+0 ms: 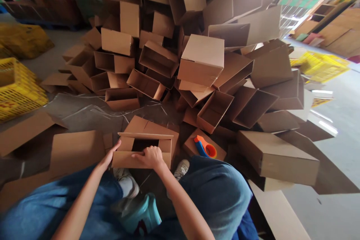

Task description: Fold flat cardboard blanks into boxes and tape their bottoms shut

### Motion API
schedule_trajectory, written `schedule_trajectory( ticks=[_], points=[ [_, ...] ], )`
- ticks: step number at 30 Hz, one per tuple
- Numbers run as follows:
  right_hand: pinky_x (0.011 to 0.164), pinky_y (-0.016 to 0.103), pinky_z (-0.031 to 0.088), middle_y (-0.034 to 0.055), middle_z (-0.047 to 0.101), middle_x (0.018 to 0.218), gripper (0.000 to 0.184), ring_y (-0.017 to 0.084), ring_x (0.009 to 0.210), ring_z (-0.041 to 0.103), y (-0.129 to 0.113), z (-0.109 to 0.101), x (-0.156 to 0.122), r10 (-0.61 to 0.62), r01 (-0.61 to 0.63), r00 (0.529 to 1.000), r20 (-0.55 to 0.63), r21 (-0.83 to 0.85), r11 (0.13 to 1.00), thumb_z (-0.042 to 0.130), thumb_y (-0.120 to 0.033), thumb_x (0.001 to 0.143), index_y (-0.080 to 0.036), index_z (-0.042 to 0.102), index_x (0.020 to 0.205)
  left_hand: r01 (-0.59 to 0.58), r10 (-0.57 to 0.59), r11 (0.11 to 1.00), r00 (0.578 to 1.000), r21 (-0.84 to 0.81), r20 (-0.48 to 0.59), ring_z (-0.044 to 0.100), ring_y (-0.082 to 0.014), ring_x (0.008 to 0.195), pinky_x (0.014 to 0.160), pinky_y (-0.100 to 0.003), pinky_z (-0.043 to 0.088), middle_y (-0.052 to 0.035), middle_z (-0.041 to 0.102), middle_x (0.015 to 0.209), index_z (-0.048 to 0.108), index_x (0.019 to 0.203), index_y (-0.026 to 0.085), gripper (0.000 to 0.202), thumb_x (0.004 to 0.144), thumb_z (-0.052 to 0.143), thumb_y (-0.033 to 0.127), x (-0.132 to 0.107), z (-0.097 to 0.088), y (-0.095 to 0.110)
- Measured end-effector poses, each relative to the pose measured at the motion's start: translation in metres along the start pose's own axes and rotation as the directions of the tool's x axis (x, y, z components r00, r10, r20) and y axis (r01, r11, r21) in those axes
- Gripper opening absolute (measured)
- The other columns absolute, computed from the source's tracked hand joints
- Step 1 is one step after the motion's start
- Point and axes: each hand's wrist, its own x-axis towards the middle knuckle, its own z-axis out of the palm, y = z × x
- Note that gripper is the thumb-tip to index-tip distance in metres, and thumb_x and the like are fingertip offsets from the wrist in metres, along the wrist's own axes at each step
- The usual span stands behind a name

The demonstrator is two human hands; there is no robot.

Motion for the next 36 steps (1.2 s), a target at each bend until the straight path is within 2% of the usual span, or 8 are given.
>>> schedule_trajectory(
  ticks=[3, 11, 14, 17, 21, 26, 31, 36],
  points=[
    [0.07, 0.036, 0.051, 0.0177, 0.078, 0.084, 0.067, 0.031, 0.084, 0.076, 0.007, 0.01, 0.01, -0.03, 0.031, 0.999, -0.02, 0.013, 0.999, 0.042, -0.076, 0.092, -0.02, 0.079, 0.099, 0.03, -0.027, 0.997, 0.998, -0.067, 0.048, 0.067, -0.0327, 0.119, 0.091, -0.044, 0.057, -0.0167, 0.076, 0.118, 0.066, 0.129, 0.015, 0.082, 0.078, 0.056, 0.078, -0.007, -0.001, 0.001],
    [0.08, 0.03, 0.051, 0.0113, 0.078, 0.099, 0.049, 0.024, 0.095, 0.073, 0.014, 0.019, 0.006, -0.107, 0.123, 0.985, -0.136, 0.121, 0.985, 0.048, -0.062, 0.097, -0.021, 0.072, 0.11, -0.006, 0.005, 1.0, 0.989, 0.007, 0.146, 0.07, -0.0332, 0.111, 0.09, -0.039, 0.058, -0.0111, 0.076, 0.118, 0.065, 0.123, 0.019, 0.073, 0.061, 0.082, 0.053, -0.016, 0.009, 0.009],
    [0.096, 0.033, 0.049, 0.0122, 0.072, 0.119, 0.044, 0.023, 0.111, 0.067, 0.018, 0.011, 0.0, -0.162, 0.234, 0.918, -0.361, 0.166, 0.958, 0.046, -0.051, 0.101, -0.019, 0.064, 0.126, -0.029, 0.035, 0.998, 0.991, -0.047, 0.128, 0.07, -0.0319, 0.111, 0.091, -0.039, 0.058, -0.011, 0.076, 0.119, 0.061, 0.128, 0.019, 0.075, 0.062, 0.082, 0.048, -0.015, 0.01, 0.009],
    [0.112, 0.044, 0.039, 0.0199, 0.057, 0.141, 0.064, 0.029, 0.135, 0.051, 0.022, -0.006, -0.004, -0.15, 0.249, 0.815, -0.56, 0.106, 0.963, 0.052, -0.052, 0.096, -0.013, 0.047, 0.147, -0.05, 0.058, 0.996, 0.992, -0.07, 0.111, 0.07, -0.032, 0.111, 0.093, -0.04, 0.057, -0.0119, 0.075, 0.118, 0.061, 0.125, 0.018, 0.072, 0.062, 0.082, 0.046, -0.014, 0.011, 0.009],
    [0.123, 0.058, 0.017, 0.0236, 0.019, 0.166, 0.121, 0.038, 0.155, 0.016, 0.023, -0.026, -0.003, -0.259, 0.264, 0.858, -0.443, -0.052, 0.963, 0.076, -0.066, 0.071, -0.011, 0.017, 0.161, -0.071, 0.077, 0.994, 0.995, -0.082, 0.069, 0.07, -0.0325, 0.111, 0.094, -0.042, 0.056, -0.012, 0.075, 0.119, 0.06, 0.125, 0.018, 0.071, 0.063, 0.081, 0.044, -0.012, 0.017, 0.01],
    [0.118, 0.071, -0.003, 0.0302, 0.006, 0.166, 0.165, 0.052, 0.152, 0.001, 0.011, -0.017, -0.006, -0.258, 0.215, 0.914, -0.314, -0.165, 0.963, 0.094, -0.065, 0.03, -0.012, 0.011, 0.162, -0.103, 0.102, 0.991, 0.995, -0.088, -0.015, 0.064, -0.0326, 0.123, 0.103, -0.041, 0.051, -0.0143, 0.066, 0.135, 0.047, 0.143, 0.018, 0.094, 0.06, 0.086, 0.041, -0.007, 0.024, 0.006],
    [0.12, 0.068, -0.008, 0.0282, 0.008, 0.166, 0.166, 0.049, 0.154, -0.002, 0.002, -0.003, -0.011, -0.202, 0.149, 0.928, -0.313, -0.185, 0.971, 0.101, -0.046, 0.029, -0.01, 0.009, 0.162, -0.051, 0.042, 0.992, 0.996, -0.119, -0.077, 0.053, -0.0324, 0.137, 0.114, -0.044, 0.041, -0.0187, 0.05, 0.152, 0.004, 0.161, 0.021, 0.133, 0.06, 0.089, 0.035, -0.002, 0.023, -0.004],
    [0.123, 0.065, -0.01, 0.0274, 0.021, 0.164, 0.157, 0.044, 0.155, 0.002, 0.003, -0.003, -0.018, -0.224, 0.173, 0.924, -0.312, -0.181, 0.968, 0.099, -0.045, 0.04, -0.002, 0.008, 0.161, -0.025, 0.02, 0.987, 0.999, -0.161, -0.033, 0.051, -0.0323, 0.138, 0.114, -0.042, 0.04, -0.0205, 0.044, 0.156, 0.005, 0.16, 0.019, 0.131, 0.062, 0.089, 0.036, -0.002, 0.022, -0.009]
  ],
)
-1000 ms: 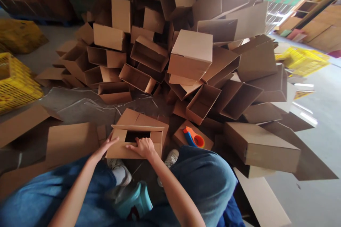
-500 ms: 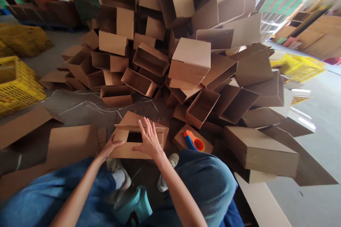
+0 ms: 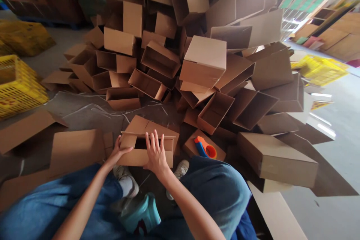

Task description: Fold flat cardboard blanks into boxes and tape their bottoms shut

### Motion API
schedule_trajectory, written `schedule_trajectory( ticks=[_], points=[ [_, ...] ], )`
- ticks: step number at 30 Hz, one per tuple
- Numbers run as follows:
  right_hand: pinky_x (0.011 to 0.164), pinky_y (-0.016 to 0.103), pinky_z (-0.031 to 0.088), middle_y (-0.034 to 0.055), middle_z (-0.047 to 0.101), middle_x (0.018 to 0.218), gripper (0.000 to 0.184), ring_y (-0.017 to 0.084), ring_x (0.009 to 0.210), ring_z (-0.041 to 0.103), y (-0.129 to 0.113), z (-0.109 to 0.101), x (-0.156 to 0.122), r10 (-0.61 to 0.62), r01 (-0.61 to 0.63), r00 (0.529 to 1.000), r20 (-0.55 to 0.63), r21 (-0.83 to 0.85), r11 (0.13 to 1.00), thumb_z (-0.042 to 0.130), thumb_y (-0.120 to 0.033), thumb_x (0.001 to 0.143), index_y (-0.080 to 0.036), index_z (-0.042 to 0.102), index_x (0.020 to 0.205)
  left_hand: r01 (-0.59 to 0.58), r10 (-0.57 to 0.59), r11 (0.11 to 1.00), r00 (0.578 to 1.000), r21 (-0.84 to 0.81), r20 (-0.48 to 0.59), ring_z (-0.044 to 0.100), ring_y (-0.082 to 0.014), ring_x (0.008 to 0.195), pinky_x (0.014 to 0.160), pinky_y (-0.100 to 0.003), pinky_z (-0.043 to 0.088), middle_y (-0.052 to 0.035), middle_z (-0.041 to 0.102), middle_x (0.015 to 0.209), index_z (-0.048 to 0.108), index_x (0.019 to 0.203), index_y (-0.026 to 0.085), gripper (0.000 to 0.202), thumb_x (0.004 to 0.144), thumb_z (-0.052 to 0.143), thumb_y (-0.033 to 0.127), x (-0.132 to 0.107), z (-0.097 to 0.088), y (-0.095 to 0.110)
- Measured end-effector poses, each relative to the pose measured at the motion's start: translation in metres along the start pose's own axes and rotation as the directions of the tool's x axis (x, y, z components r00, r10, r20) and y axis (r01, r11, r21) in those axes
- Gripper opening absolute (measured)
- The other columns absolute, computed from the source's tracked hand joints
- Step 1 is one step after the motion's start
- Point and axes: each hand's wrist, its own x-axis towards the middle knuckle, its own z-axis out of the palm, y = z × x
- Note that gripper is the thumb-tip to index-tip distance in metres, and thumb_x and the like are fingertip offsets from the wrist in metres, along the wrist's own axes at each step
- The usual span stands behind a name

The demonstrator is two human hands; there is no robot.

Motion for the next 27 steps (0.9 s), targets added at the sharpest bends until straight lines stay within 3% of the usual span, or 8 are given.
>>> schedule_trajectory(
  ticks=[5, 9, 12, 18, 21, 27],
  points=[
    [0.125, 0.065, -0.002, 0.0272, 0.031, 0.161, 0.14, 0.044, 0.154, 0.012, -0.002, 0.001, -0.01, -0.011, 0.012, 1.0, -0.011, 0.06, 0.998, 0.095, -0.038, 0.052, -0.003, 0.014, 0.16, -0.024, 0.024, 0.999, 0.999, 0.022, 0.035, 0.049, -0.0286, 0.141, 0.114, -0.036, 0.04, -0.017, 0.044, 0.157, 0.015, 0.159, 0.019, 0.116, 0.067, 0.084, 0.033, -0.003, -0.001, 0.002],
    [0.127, 0.054, 0.021, 0.0245, 0.037, 0.159, 0.107, 0.039, 0.152, 0.026, -0.003, 0.018, -0.028, -0.042, 0.044, 0.999, -0.012, 0.122, 0.992, 0.083, -0.026, 0.07, -0.004, 0.027, 0.158, -0.055, 0.053, 0.997, 0.998, 0.047, 0.043, 0.048, -0.0292, 0.141, 0.115, -0.036, 0.04, -0.0143, 0.049, 0.155, 0.028, 0.156, 0.022, 0.104, 0.069, 0.083, 0.032, -0.001, -0.001, 0.004],
    [0.124, 0.053, 0.031, 0.0226, 0.038, 0.159, 0.091, 0.036, 0.15, 0.033, -0.001, 0.028, -0.037, -0.061, 0.061, 0.998, -0.007, 0.149, 0.987, 0.076, -0.021, 0.076, -0.008, 0.035, 0.156, -0.079, 0.077, 0.996, 0.996, 0.044, 0.048, 0.045, -0.0307, 0.143, 0.116, -0.037, 0.038, -0.0147, 0.045, 0.158, 0.033, 0.154, 0.023, 0.108, 0.062, 0.088, 0.031, 0.002, -0.001, 0.003],
    [0.124, 0.058, 0.027, 0.0244, 0.046, 0.154, 0.08, 0.038, 0.144, 0.043, -0.005, 0.015, -0.028, -0.008, 0.003, 0.999, 0.033, 0.148, 0.989, 0.077, -0.031, 0.081, -0.006, 0.045, 0.15, -0.193, 0.193, 0.981, 0.979, -0.011, 0.067, 0.041, -0.034, 0.145, 0.119, -0.045, 0.033, -0.0162, 0.04, 0.16, 0.035, 0.155, 0.023, 0.116, 0.055, 0.091, 0.043, 0.004, -0.006, -0.005],
    [0.123, 0.057, 0.03, 0.0227, 0.053, 0.148, 0.063, 0.035, 0.14, 0.048, -0.008, 0.005, -0.021, 0.005, -0.009, 0.999, 0.033, 0.144, 0.99, 0.069, -0.035, 0.089, -0.008, 0.053, 0.144, -0.167, 0.168, 0.986, 0.98, -0.017, 0.105, 0.043, -0.0344, 0.144, 0.117, -0.047, 0.036, -0.0163, 0.042, 0.159, 0.031, 0.157, 0.025, 0.116, 0.059, 0.089, 0.045, 0.003, -0.007, -0.006],
    [0.121, 0.052, 0.034, 0.0128, 0.07, 0.127, 0.025, 0.026, 0.121, 0.065, -0.01, 0.003, -0.005, 0.069, -0.075, 0.997, 0.04, 0.156, 0.985, 0.056, -0.018, 0.097, -0.018, 0.069, 0.118, -0.188, 0.188, 0.982, 0.982, 0.017, 0.002, 0.04, -0.0302, 0.147, 0.119, -0.041, 0.034, -0.0159, 0.044, 0.158, 0.041, 0.148, 0.019, 0.085, 0.076, 0.072, 0.052, 0.002, 0.003, -0.002]
  ],
)
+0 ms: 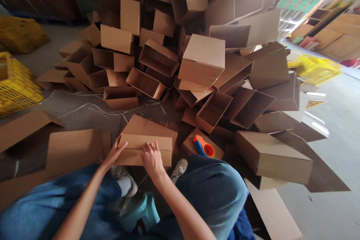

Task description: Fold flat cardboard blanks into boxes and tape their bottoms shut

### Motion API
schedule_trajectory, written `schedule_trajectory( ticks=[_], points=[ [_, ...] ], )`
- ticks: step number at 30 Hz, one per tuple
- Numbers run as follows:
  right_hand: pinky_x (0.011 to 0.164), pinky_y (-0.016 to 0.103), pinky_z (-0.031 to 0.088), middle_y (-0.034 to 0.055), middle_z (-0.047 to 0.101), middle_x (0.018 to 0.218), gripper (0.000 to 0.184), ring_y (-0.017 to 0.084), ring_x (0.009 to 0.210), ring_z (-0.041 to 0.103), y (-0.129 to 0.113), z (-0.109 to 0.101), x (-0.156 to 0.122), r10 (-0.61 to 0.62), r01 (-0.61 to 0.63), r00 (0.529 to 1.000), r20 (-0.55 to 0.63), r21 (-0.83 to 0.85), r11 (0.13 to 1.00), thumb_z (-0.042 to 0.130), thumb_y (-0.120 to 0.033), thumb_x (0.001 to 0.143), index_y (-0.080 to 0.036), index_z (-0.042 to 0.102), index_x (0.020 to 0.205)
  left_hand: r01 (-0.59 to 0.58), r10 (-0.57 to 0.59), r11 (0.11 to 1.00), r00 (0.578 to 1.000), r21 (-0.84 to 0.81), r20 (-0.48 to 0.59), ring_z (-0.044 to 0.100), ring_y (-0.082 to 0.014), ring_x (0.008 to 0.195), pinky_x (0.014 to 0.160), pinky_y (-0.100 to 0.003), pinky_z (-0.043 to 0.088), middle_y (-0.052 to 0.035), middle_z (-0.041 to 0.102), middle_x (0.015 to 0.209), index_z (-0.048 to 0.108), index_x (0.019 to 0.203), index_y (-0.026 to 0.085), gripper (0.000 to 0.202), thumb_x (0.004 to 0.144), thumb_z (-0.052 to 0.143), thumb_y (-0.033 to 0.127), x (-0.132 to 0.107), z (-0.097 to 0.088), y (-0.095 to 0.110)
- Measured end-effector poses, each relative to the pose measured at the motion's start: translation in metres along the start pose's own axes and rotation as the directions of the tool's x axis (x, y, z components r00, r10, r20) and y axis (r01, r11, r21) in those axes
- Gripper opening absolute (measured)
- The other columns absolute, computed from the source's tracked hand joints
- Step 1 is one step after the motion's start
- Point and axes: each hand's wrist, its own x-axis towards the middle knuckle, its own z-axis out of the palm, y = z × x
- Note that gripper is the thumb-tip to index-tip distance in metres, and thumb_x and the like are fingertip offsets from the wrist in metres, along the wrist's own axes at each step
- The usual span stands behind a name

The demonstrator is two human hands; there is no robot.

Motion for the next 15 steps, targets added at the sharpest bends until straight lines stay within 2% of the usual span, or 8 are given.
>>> schedule_trajectory(
  ticks=[3, 5, 8, 10, 12, 14, 15],
  points=[
    [0.12, 0.049, 0.036, 0.0095, 0.074, 0.122, 0.023, 0.024, 0.117, 0.068, 0.001, 0.01, 0.002, 0.058, -0.057, 0.998, -0.02, 0.056, 0.997, 0.056, -0.015, 0.096, -0.021, 0.07, 0.113, 0.011, -0.011, 1.0, 0.999, 0.006, -0.033, 0.052, -0.0313, 0.138, 0.114, -0.044, 0.042, -0.0172, 0.054, 0.149, 0.046, 0.14, 0.019, 0.079, 0.072, 0.076, 0.047, 0.0, 0.004, 0.003],
    [0.12, 0.048, 0.037, 0.0099, 0.072, 0.128, 0.034, 0.024, 0.124, 0.064, 0.002, 0.018, -0.002, 0.103, -0.094, 0.992, -0.071, 0.119, 0.988, 0.056, -0.014, 0.095, -0.02, 0.064, 0.127, 0.019, -0.018, 1.0, 0.998, 0.019, -0.06, 0.058, -0.0322, 0.131, 0.109, -0.046, 0.046, -0.016, 0.06, 0.142, 0.05, 0.133, 0.02, 0.076, 0.068, 0.08, 0.045, 0.0, 0.005, 0.004],
    [0.122, 0.051, 0.033, 0.0098, 0.07, 0.131, 0.056, 0.024, 0.125, 0.064, 0.008, 0.026, -0.012, 0.151, -0.108, 0.977, -0.152, 0.261, 0.959, 0.056, -0.014, 0.094, -0.019, 0.045, 0.149, -0.012, 0.014, 0.999, 0.996, 0.03, -0.092, 0.061, -0.0325, 0.126, 0.106, -0.047, 0.049, -0.0136, 0.065, 0.134, 0.055, 0.124, 0.022, 0.072, 0.062, 0.083, 0.046, 0.001, 0.004, 0.005],
    [0.123, 0.05, 0.03, 0.0077, 0.071, 0.131, 0.056, 0.022, 0.122, 0.066, 0.02, 0.027, -0.018, 0.202, -0.107, 0.957, -0.209, 0.392, 0.914, 0.054, -0.022, 0.096, -0.021, 0.043, 0.151, -0.044, 0.047, 0.999, 0.994, 0.029, -0.102, 0.063, -0.0323, 0.123, 0.105, -0.047, 0.049, -0.0126, 0.067, 0.129, 0.057, 0.119, 0.022, 0.069, 0.06, 0.083, 0.048, 0.002, 0.004, 0.006],
    [0.124, 0.05, 0.027, 0.0076, 0.066, 0.138, 0.05, 0.023, 0.132, 0.059, 0.038, 0.027, -0.024, 0.329, -0.139, 0.896, -0.298, 0.515, 0.846, 0.05, -0.034, 0.098, -0.021, 0.05, 0.146, -0.065, 0.067, 0.997, 0.993, 0.028, -0.102, 0.065, -0.0322, 0.119, 0.102, -0.046, 0.051, -0.0119, 0.069, 0.124, 0.058, 0.116, 0.022, 0.066, 0.06, 0.081, 0.049, 0.003, 0.005, 0.007],
    [0.123, 0.052, 0.028, 0.0098, 0.059, 0.146, 0.054, 0.027, 0.143, 0.047, 0.062, 0.027, -0.03, 0.527, -0.222, 0.778, -0.341, 0.637, 0.739, 0.048, -0.048, 0.096, -0.019, 0.058, 0.14, -0.064, 0.066, 0.998, 0.993, 0.022, -0.095, 0.066, -0.0323, 0.116, 0.099, -0.046, 0.053, -0.012, 0.07, 0.121, 0.057, 0.115, 0.021, 0.067, 0.06, 0.08, 0.05, 0.003, 0.005, 0.009],
    [0.121, 0.053, 0.032, 0.0113, 0.058, 0.146, 0.059, 0.03, 0.143, 0.046, 0.073, 0.028, -0.033, 0.629, -0.274, 0.715, -0.306, 0.705, 0.654, 0.05, -0.054, 0.092, -0.018, 0.06, 0.138, -0.059, 0.06, 0.998, 0.994, 0.024, -0.087, 0.067, -0.0323, 0.115, 0.098, -0.045, 0.053, -0.0121, 0.07, 0.12, 0.057, 0.115, 0.021, 0.067, 0.06, 0.079, 0.051, 0.002, 0.006, 0.011]
  ],
)
